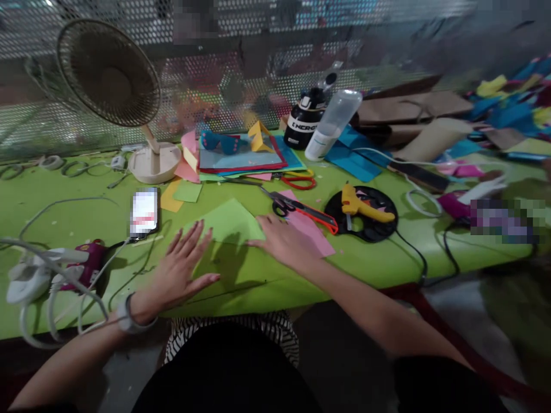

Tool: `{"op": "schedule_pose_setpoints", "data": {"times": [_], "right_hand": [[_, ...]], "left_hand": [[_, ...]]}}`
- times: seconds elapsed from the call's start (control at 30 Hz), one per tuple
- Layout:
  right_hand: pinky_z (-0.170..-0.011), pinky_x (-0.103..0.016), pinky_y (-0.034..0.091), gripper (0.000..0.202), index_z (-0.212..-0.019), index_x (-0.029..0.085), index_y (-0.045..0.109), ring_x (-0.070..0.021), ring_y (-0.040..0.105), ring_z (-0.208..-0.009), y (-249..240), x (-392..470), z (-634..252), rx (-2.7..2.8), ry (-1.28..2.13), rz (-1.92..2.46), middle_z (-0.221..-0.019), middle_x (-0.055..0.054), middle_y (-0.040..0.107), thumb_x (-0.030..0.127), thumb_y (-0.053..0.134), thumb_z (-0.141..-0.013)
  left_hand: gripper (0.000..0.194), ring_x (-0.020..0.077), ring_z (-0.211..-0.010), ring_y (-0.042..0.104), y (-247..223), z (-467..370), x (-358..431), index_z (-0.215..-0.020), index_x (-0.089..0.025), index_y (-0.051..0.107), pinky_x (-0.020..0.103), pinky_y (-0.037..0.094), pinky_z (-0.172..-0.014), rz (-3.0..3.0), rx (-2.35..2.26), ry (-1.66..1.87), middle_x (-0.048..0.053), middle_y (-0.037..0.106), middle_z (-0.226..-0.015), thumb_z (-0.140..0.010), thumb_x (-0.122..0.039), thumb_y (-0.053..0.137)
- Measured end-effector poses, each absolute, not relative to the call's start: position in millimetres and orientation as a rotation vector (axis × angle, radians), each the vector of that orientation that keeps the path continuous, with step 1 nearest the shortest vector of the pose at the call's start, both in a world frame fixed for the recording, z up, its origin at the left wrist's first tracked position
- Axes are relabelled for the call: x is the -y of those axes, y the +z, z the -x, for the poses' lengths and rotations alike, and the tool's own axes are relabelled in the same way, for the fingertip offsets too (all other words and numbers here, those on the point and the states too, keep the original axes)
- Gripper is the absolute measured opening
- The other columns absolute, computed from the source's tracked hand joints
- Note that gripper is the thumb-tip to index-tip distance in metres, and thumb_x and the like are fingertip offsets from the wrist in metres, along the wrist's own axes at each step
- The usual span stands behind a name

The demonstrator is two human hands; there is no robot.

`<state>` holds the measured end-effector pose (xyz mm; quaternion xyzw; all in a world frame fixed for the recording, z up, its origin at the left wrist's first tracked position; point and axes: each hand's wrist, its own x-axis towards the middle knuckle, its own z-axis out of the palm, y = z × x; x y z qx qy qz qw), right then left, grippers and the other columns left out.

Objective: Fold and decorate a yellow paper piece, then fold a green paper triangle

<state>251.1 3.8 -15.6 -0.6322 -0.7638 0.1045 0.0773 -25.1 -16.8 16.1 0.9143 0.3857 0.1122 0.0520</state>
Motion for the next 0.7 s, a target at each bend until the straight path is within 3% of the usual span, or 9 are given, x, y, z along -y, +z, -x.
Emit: {"op": "schedule_pose_setpoints", "data": {"times": [0.13,0.23,0.3,0.4,0.5,0.57,0.63,0.7], "right_hand": [[-0.074,-0.042,0.053,0.072,-0.134,0.015,0.050,-0.0341,0.066,-0.096,-24,-4,-253,2.032,0.646,1.905,-0.112,-0.017,0.068,0.049,0.072,-0.075],[-0.066,-0.039,0.053,0.075,-0.145,0.018,0.041,-0.0284,0.068,-0.080,-30,-4,-250,1.767,0.931,1.725,-0.093,-0.009,0.072,0.048,0.065,-0.080],[-0.069,-0.039,0.053,0.068,-0.142,0.022,0.046,-0.0252,0.068,-0.080,-32,-6,-242,1.610,1.046,1.586,-0.092,-0.006,0.072,0.047,0.064,-0.082],[-0.080,-0.039,0.053,0.047,-0.120,0.022,0.067,-0.0231,0.067,-0.090,-31,-11,-225,1.418,1.171,1.439,-0.103,-0.007,0.072,0.044,0.066,-0.079],[-0.080,-0.038,0.053,0.036,-0.104,0.021,0.072,-0.0213,0.066,-0.089,-25,-15,-211,1.254,1.252,1.341,-0.101,-0.007,0.073,0.043,0.067,-0.076],[-0.082,-0.037,0.052,0.034,-0.100,0.021,0.072,-0.0207,0.066,-0.090,-21,-16,-207,1.174,1.232,1.295,-0.101,-0.007,0.073,0.042,0.069,-0.073],[-0.085,-0.036,0.052,0.032,-0.098,0.021,0.073,-0.0205,0.066,-0.094,-18,-16,-206,1.134,1.189,1.257,-0.104,-0.006,0.073,0.040,0.071,-0.072],[-0.086,-0.036,0.051,0.031,-0.098,0.022,0.072,-0.0204,0.066,-0.096,-16,-16,-207,1.128,1.141,1.227,-0.105,-0.006,0.073,0.040,0.071,-0.073]], "left_hand": [[0.074,0.0280,-0.147,0.021,25,13,15,-0.151,-0.017,0.025,0.048,0.024,-0.119,-2.518,-1.122,0.389,0.015,0.022,-0.159,-0.094,-0.062,0.040],[0.058,0.0254,-0.139,0.038,23,16,21,-0.144,-0.019,0.037,0.045,0.037,-0.113,-2.141,-1.122,0.659,0.013,0.039,-0.152,-0.097,-0.054,0.041],[0.047,0.0246,-0.131,0.048,18,14,29,-0.138,-0.022,0.043,0.045,0.046,-0.106,-1.861,-1.138,0.836,0.012,0.047,-0.146,-0.099,-0.049,0.038],[0.049,0.0272,-0.135,0.044,2,-1,40,-0.140,-0.025,0.036,0.047,0.046,-0.106,-1.672,-1.139,0.927,0.012,0.042,-0.149,-0.097,-0.047,0.045],[0.058,0.0276,-0.143,0.031,-16,-25,41,-0.148,-0.028,0.016,0.050,0.041,-0.110,-1.598,-1.234,0.960,0.012,0.025,-0.158,-0.098,-0.043,0.042],[0.053,0.0251,-0.146,0.026,-22,-40,34,-0.148,-0.029,0.008,0.046,0.043,-0.110,-1.495,-1.297,0.955,0.012,0.018,-0.160,-0.102,-0.038,0.031],[0.044,0.0222,-0.141,0.036,-22,-54,22,-0.146,-0.026,0.012,0.041,0.047,-0.106,-1.385,-1.273,0.948,0.013,0.028,-0.156,-0.104,-0.037,0.019],[0.041,0.0210,-0.135,0.045,-14,-64,8,-0.141,-0.023,0.022,0.039,0.050,-0.102,-1.212,-1.211,1.018,0.015,0.037,-0.149,-0.103,-0.040,0.020]]}}
